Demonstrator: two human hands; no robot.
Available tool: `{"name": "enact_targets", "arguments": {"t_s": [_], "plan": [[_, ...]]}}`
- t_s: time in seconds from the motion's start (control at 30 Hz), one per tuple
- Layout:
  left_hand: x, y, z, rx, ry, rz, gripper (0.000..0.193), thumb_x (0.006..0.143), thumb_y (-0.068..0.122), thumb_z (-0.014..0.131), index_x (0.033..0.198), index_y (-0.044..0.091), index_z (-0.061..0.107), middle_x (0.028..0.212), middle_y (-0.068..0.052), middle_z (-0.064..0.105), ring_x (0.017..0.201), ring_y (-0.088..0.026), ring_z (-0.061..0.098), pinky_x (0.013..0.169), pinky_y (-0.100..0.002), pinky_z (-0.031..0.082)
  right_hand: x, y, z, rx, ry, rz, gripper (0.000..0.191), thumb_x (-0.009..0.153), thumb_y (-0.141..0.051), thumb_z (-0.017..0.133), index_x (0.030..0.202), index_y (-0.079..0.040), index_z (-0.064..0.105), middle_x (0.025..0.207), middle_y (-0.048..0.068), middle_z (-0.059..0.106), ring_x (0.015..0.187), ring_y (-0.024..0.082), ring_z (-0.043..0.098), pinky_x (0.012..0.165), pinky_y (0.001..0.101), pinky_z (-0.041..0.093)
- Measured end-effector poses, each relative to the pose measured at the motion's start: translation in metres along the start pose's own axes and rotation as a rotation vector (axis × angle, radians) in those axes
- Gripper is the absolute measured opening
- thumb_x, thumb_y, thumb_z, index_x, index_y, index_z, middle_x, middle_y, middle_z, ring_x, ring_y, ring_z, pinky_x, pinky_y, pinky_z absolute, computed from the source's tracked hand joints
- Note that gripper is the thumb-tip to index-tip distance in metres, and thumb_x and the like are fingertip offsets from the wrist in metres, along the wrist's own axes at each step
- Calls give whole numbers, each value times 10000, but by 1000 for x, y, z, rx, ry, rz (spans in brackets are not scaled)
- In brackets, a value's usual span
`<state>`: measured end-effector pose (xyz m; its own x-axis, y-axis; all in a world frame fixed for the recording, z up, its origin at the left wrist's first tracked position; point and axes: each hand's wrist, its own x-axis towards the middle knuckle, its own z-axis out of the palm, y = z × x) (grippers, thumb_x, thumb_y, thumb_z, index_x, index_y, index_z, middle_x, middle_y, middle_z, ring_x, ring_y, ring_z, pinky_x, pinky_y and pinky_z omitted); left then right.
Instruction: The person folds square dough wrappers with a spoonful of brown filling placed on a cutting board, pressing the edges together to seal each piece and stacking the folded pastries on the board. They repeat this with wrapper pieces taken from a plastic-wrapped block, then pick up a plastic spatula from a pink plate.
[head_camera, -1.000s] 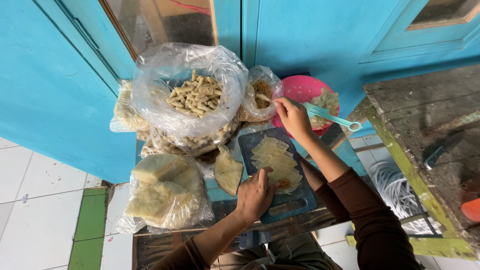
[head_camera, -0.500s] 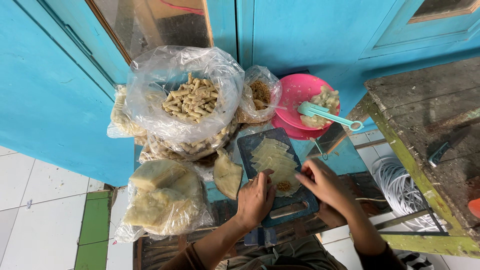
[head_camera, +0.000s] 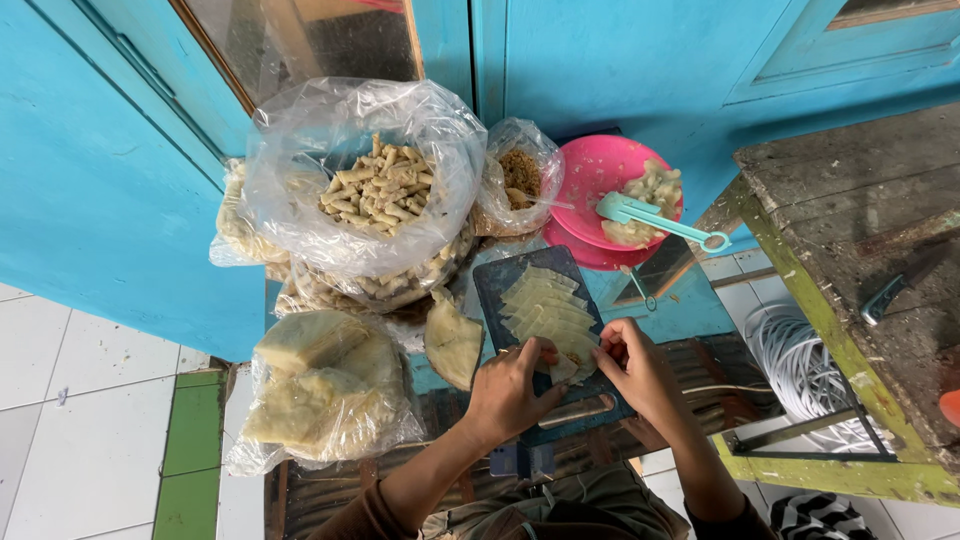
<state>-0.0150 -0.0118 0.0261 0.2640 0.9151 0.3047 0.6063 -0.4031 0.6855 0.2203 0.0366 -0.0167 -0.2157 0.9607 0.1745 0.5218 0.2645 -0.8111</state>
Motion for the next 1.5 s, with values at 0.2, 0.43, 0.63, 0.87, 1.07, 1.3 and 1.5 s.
{"name": "enact_targets", "arguments": {"t_s": [0.2,0.43,0.63,0.87,1.07,1.3,1.5], "plan": [[5,-10,-5,-139,-130,-75,297,756,147,802,1039,163,712,1091,-6,736,876,-255,737,740,-384,585,-2,-15,8,209,19,-201,309,968,-108,672,1232,-20,538,942,58,716,865,143,709,777,287,571],[3,-13,4,-17,36,44,106,848,138,748,949,170,746,990,8,772,867,-240,738,704,-363,581,-15,-34,7,56,-69,-120,297,1043,-147,549,1328,-65,551,1045,80,778,943,182,776,796,317,590],[2,-9,5,11,60,11,88,887,172,722,972,166,740,942,-12,761,836,-245,736,670,-370,568,-20,-43,3,-42,-127,-174,402,1014,-131,564,1414,-124,523,1115,78,762,959,238,758,773,349,581],[4,-9,6,33,75,-49,84,938,217,692,995,158,708,888,-27,759,766,-241,741,623,-368,564,-17,-46,1,-88,-93,-341,595,856,-132,753,1398,-95,511,1095,135,717,1003,288,713,808,385,555],[6,-6,8,49,105,-81,89,958,212,667,1021,150,670,846,-57,746,695,-266,730,569,-386,546,-3,-36,10,-118,-95,-278,395,937,-81,695,1312,-91,573,1022,111,729,952,269,732,798,372,567],[5,-6,11,73,90,-15,117,935,141,649,1037,174,697,922,-31,734,725,-261,733,576,-382,560,13,-35,1,-26,-226,-182,269,970,-75,643,1222,-33,559,986,135,745,893,249,759,717,351,573],[5,-5,12,56,94,-53,134,914,121,660,1039,149,696,940,-33,729,753,-248,734,607,-368,570,14,-35,-6,42,-245,-162,167,997,-92,628,1143,-19,592,965,120,770,862,195,764,726,315,569]]}}
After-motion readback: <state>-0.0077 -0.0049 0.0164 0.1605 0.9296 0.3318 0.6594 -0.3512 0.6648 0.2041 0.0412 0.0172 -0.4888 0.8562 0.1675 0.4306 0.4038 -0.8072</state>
